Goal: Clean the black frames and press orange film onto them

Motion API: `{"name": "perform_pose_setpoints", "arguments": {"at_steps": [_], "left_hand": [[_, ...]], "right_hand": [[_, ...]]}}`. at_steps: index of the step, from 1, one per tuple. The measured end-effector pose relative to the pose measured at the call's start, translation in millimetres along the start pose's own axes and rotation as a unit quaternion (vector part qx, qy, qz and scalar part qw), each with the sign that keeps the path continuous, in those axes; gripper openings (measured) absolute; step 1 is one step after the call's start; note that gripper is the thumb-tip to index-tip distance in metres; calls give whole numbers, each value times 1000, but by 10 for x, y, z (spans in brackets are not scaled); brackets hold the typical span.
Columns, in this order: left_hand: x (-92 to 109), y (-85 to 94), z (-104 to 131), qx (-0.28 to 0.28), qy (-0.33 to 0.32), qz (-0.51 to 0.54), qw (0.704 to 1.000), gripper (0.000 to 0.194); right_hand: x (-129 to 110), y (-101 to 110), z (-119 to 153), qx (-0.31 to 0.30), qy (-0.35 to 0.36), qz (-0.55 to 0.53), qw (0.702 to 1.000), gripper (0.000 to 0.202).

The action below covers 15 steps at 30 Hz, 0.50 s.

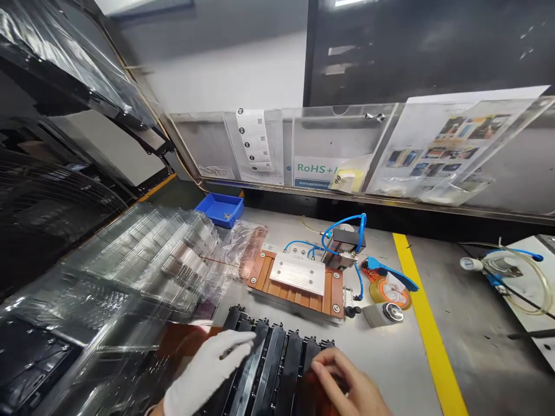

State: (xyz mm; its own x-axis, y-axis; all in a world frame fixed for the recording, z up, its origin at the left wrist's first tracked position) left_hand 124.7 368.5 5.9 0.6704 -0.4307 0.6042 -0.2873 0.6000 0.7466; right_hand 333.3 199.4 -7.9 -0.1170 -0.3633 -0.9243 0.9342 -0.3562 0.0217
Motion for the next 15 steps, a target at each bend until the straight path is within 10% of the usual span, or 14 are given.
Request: {"name": "perform_pose_setpoints", "arguments": {"at_steps": [5,15], "left_hand": [[736,-309,-214,-164,-38,120,978,22],[441,-383,-685,-128,24,79,988,13]], "right_hand": [[-174,-376,-218,-80,5,55,995,25],[53,-41,-454,-58,-77,52,994,37]]}}
Point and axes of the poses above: each hand's wrist, its own z-axis away from the middle knuckle, its own y-axis out of the back of the hand, x = y × z, the point moved 8 cm from there along -z, towards the middle knuckle, and after that the axes turned 11 degrees about -z, right-handed, at the moved point
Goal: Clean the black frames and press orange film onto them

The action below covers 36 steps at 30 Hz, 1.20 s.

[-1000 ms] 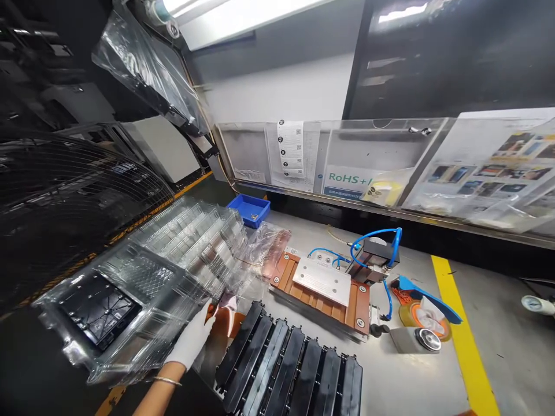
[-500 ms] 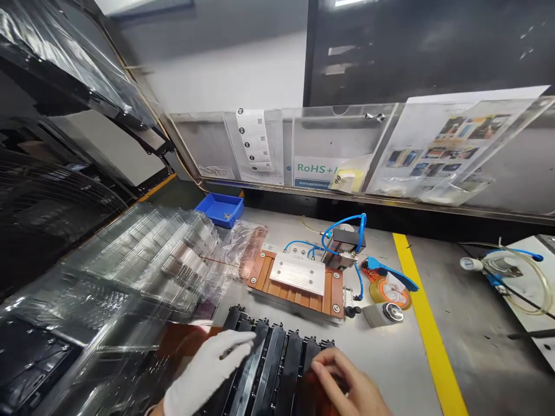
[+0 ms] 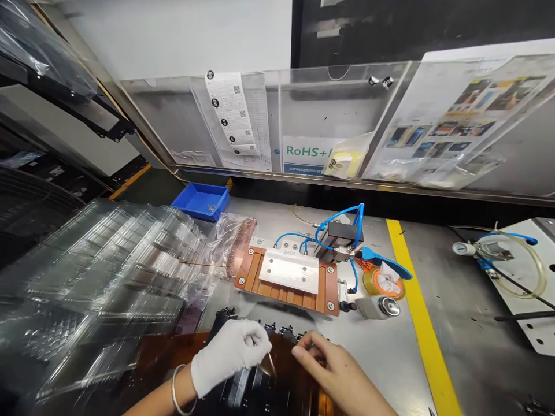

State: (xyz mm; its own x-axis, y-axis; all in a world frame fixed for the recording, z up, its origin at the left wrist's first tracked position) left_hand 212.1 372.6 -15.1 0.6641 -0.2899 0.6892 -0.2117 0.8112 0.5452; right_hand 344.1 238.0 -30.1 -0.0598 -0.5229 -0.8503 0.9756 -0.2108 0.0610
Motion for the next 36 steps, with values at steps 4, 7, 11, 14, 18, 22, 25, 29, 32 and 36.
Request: {"name": "perform_pose_setpoints", "arguments": {"at_steps": [4,7,11,14,18,22,25,29,32,36], "left_hand": [[-133,285,-210,13,47,127,991,18],[-148,442,-370,22,49,129,990,20],[-135,526,-576,13,46,108,993,21],[-141,577,-753,-1,49,104,993,22],[-190,596,-1045,-28,53,106,993,23],[-297,570,-1307,-20,56,94,994,14],[-375,530,-1415,-16,70,76,995,12],[-396,519,-1454,-15,89,54,994,14],[-403,539,-1453,-16,106,34,994,14],[-460,546,-1453,-25,133,16,991,14]], "right_hand": [[225,424,-14,85,-25,-155,984,53],[280,624,-64,159,-23,-220,962,53],[247,681,-256,180,-27,-220,958,54],[195,721,-466,171,-20,-206,963,54],[178,811,-738,171,-18,-200,965,51],[204,874,-916,178,-32,-203,962,46],[227,907,-983,183,-44,-202,961,43],[249,937,-1028,186,-52,-201,960,43],[255,952,-1047,188,-59,-196,961,43],[248,973,-1064,191,-65,-183,962,44]]}}
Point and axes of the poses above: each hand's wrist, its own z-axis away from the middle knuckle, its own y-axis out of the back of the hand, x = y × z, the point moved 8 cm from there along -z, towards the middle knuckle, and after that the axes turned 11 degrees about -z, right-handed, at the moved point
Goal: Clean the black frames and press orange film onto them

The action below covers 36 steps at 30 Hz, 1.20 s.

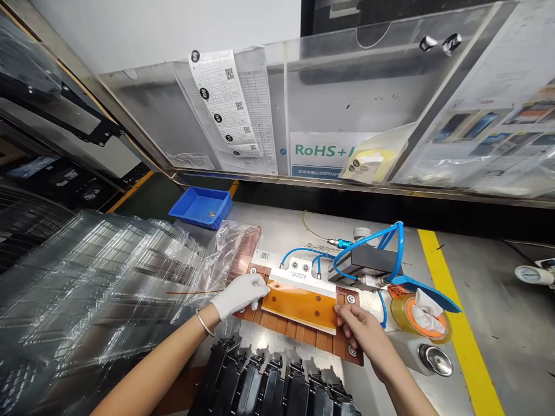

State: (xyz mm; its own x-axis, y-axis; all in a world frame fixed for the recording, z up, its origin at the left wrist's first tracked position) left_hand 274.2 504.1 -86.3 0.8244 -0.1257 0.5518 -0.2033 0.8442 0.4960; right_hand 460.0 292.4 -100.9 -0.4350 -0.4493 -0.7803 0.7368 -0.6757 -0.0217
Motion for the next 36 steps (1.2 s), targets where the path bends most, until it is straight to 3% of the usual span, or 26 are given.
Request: {"name": "perform_pose_setpoints", "arguments": {"at_steps": [9,15,20,25,32,36], "left_hand": [[93,40,53,12,-14,27,999,17],[167,54,186,26,-18,73,997,16],[171,44,213,35,-21,92,995,15],[105,44,186,48,-24,105,993,14],[111,58,165,67,-43,80,994,20],[-75,305,372,140,-36,47,988,24]], "right_hand": [[37,49,-98,3,4,72,997,44],[1,233,-158,32,5,174,984,48],[-127,604,162,77,68,270,957,47],[-1,872,461,60,180,354,916,45],[1,872,400,104,251,354,895,47],[43,936,673,122,247,314,908,60]]}}
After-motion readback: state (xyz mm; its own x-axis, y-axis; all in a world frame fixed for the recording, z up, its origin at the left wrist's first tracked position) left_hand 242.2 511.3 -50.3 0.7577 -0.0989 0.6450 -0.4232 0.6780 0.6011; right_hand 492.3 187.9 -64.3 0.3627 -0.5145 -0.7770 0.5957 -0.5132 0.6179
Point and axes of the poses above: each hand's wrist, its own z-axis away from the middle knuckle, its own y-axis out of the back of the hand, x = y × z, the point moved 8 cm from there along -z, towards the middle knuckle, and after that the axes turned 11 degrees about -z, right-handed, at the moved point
